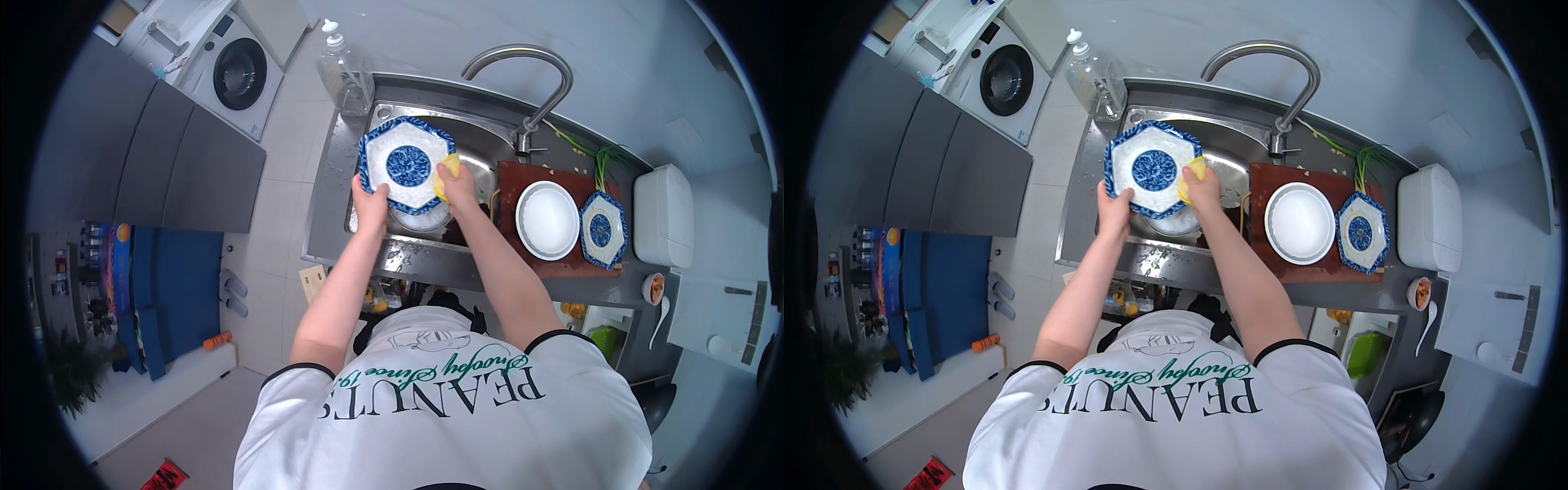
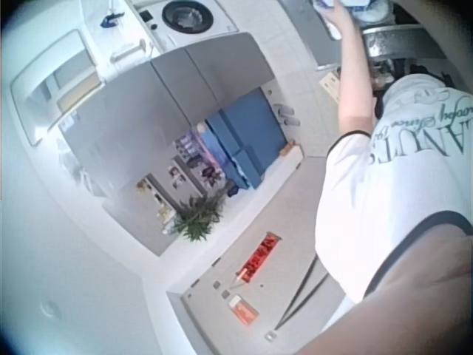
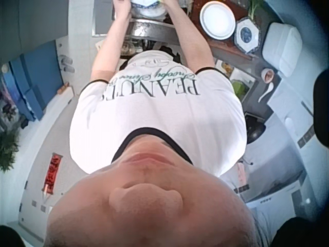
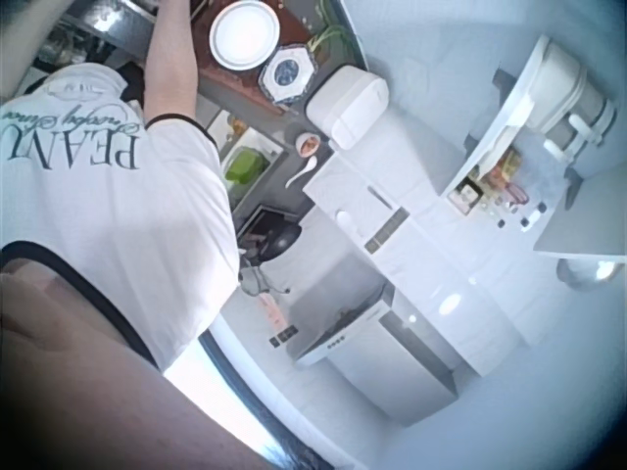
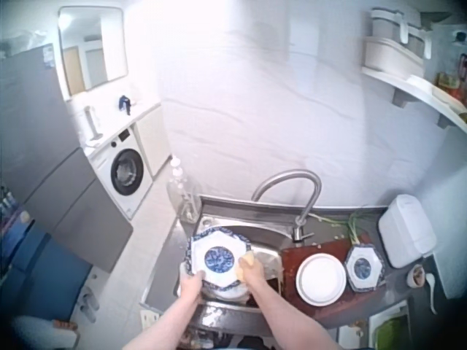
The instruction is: The person washes several bowls and a plate with a yellow sponge in a kitchen sink, rinses them under running water, and places them on a wooden board. They then retrieve chopsticks from a drawer and use them to transfer food from a plate into a small bowl.
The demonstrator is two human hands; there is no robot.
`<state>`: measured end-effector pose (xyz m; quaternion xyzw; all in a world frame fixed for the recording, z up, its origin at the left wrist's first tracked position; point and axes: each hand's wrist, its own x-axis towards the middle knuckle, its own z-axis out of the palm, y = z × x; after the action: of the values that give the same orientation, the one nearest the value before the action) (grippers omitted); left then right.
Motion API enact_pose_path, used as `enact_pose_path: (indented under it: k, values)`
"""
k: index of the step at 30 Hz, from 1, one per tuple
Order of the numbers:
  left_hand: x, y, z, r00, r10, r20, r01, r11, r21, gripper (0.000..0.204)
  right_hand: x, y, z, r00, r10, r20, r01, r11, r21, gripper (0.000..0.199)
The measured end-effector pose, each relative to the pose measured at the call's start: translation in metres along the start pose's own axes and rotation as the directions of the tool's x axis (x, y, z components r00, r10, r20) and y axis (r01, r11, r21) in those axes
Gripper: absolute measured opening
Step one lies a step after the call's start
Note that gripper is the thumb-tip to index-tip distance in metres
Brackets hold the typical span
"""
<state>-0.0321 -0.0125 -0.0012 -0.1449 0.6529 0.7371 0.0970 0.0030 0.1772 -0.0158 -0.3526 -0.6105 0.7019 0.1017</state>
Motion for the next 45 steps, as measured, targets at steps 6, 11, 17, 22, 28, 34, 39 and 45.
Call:
enact_pose_path:
  k: [6, 11, 17, 22, 28, 34, 39, 45]
  values:
    - [0.025, 0.050, -0.006, 0.954, -0.236, 0.183, 0.244, 0.970, -0.020, 0.028, 0.023, -0.046, -0.023, 0.931, -0.129, 0.342, 0.311, 0.771, -0.556, 0.048]
    - [0.013, 0.075, 0.001, 0.895, -0.308, 0.322, 0.289, 0.952, 0.106, 0.028, 0.034, -0.093, 0.001, 0.813, -0.316, 0.489, 0.576, 0.308, -0.757, 0.054]
    - [0.021, 0.101, 0.010, 0.799, -0.378, 0.467, 0.252, 0.917, 0.310, 0.026, 0.029, -0.121, 0.031, 0.460, -0.404, 0.791, 0.861, -0.014, -0.508, 0.045]
    - [0.018, 0.097, 0.014, 0.746, -0.418, 0.518, 0.253, 0.898, 0.359, 0.025, 0.018, -0.118, 0.059, 0.199, -0.307, 0.931, 0.962, -0.119, -0.245, 0.044]
    - [0.009, 0.080, 0.010, 0.902, -0.225, 0.370, 0.217, 0.974, 0.064, 0.026, 0.044, -0.122, 0.051, 0.663, -0.357, 0.658, 0.710, 0.023, -0.704, 0.053]
    - [0.009, 0.055, 0.019, 0.993, -0.070, 0.093, 0.079, 0.992, -0.098, 0.030, 0.042, -0.068, 0.027, 0.904, -0.361, 0.231, 0.355, 0.328, -0.875, 0.059]
    - [-0.005, 0.035, 0.040, 0.995, 0.069, -0.070, -0.085, 0.965, -0.249, 0.036, 0.019, -0.011, 0.018, 0.984, -0.168, -0.063, 0.137, 0.931, -0.338, 0.046]
    - [-0.005, 0.052, 0.024, 0.903, -0.301, 0.308, 0.332, 0.942, -0.053, 0.036, 0.030, -0.003, -0.042, 0.975, -0.167, 0.144, 0.178, 0.982, -0.066, 0.032]
